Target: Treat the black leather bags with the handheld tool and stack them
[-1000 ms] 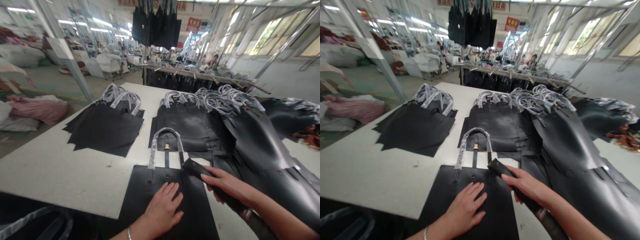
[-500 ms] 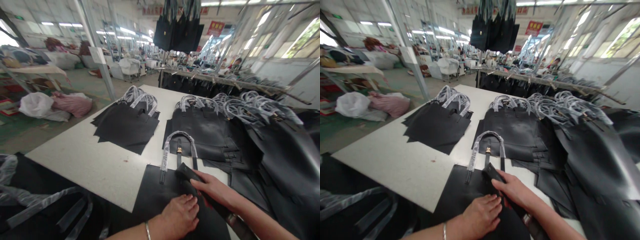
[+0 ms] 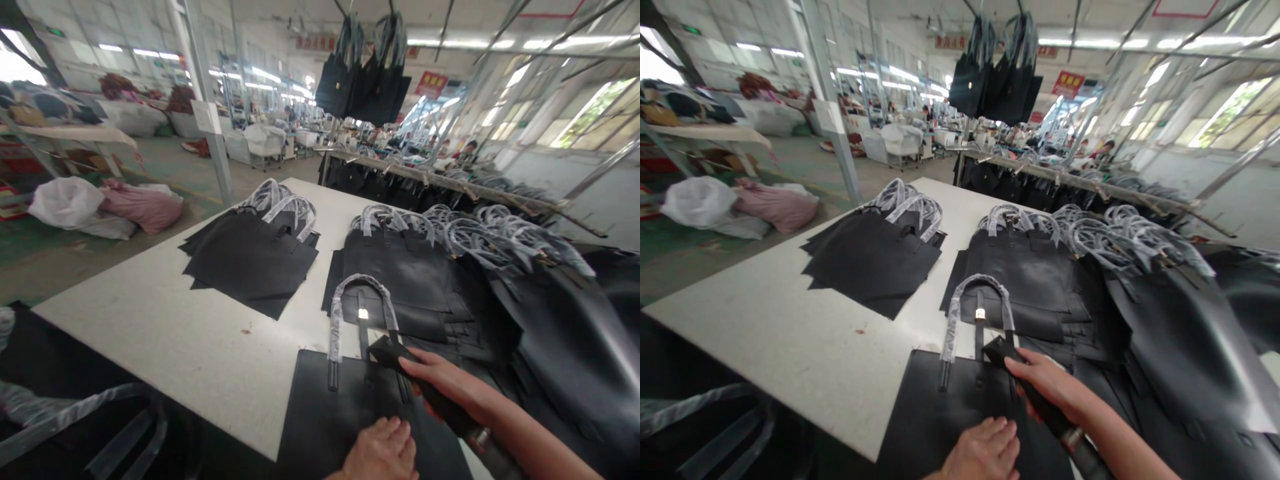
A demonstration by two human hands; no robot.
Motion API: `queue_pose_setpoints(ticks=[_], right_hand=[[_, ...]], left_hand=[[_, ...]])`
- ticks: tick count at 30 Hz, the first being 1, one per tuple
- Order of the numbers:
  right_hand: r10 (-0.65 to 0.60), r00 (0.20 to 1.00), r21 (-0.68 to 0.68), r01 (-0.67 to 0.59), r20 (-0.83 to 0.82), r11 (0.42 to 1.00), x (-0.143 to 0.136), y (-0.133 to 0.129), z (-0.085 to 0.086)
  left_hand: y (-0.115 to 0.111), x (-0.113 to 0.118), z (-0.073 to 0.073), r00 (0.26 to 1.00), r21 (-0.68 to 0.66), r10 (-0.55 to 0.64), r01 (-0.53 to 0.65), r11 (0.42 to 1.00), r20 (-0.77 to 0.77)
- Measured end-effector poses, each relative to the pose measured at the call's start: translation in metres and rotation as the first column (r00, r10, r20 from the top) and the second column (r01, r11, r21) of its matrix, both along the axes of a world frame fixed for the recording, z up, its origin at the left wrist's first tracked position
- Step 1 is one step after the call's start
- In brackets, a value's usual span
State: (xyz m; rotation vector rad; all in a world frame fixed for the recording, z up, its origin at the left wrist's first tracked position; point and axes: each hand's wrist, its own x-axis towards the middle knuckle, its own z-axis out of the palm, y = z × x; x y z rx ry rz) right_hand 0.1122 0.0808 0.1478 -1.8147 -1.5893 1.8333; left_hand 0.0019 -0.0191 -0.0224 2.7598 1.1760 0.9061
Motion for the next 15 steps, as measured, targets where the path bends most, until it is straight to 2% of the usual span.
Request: queue_pose_setpoints(ticks=[3, 5, 6, 8, 10, 11, 13, 15], right_hand=[[0.021, 1.000, 0.018, -0.020, -0.008, 1.000, -0.005, -0.007, 0.004], [0.034, 0.999, 0.037, -0.034, 0.010, 0.999, -0.008, -0.014, 0.005], [0.043, 0.999, 0.044, -0.044, 0.023, 0.998, -0.008, -0.018, 0.005], [0.078, 0.996, 0.055, -0.080, 0.033, 0.995, -0.009, -0.026, 0.005], [0.125, 0.992, 0.064, -0.126, 0.019, 0.990, -0.011, -0.033, 0.003], [0.146, 0.989, 0.070, -0.147, 0.009, 0.987, -0.012, -0.036, 0.003], [0.183, 0.983, 0.070, -0.184, 0.016, 0.981, -0.016, -0.040, 0.002], [0.204, 0.978, 0.061, -0.206, 0.044, 0.977, -0.020, -0.044, 0.001]], left_hand=[[-0.003, -0.005, 0.002, 0.995, -0.098, -0.092, 0.094, 0.991, 0.031], [-0.002, -0.024, 0.015, 0.991, -0.210, -0.080, 0.102, 0.972, 0.110], [-0.001, -0.038, 0.024, 0.988, -0.265, -0.005, 0.046, 0.963, 0.154], [0.007, -0.072, 0.044, 0.943, -0.367, 0.271, -0.188, 0.911, 0.191], [0.021, -0.107, 0.061, 0.850, -0.437, 0.514, -0.422, 0.794, 0.114], [0.030, -0.122, 0.067, 0.814, -0.452, 0.578, -0.495, 0.742, 0.057], [0.047, -0.142, 0.073, 0.803, -0.448, 0.594, -0.546, 0.708, -0.039], [0.060, -0.148, 0.071, 0.826, -0.417, 0.554, -0.541, 0.731, -0.101]])
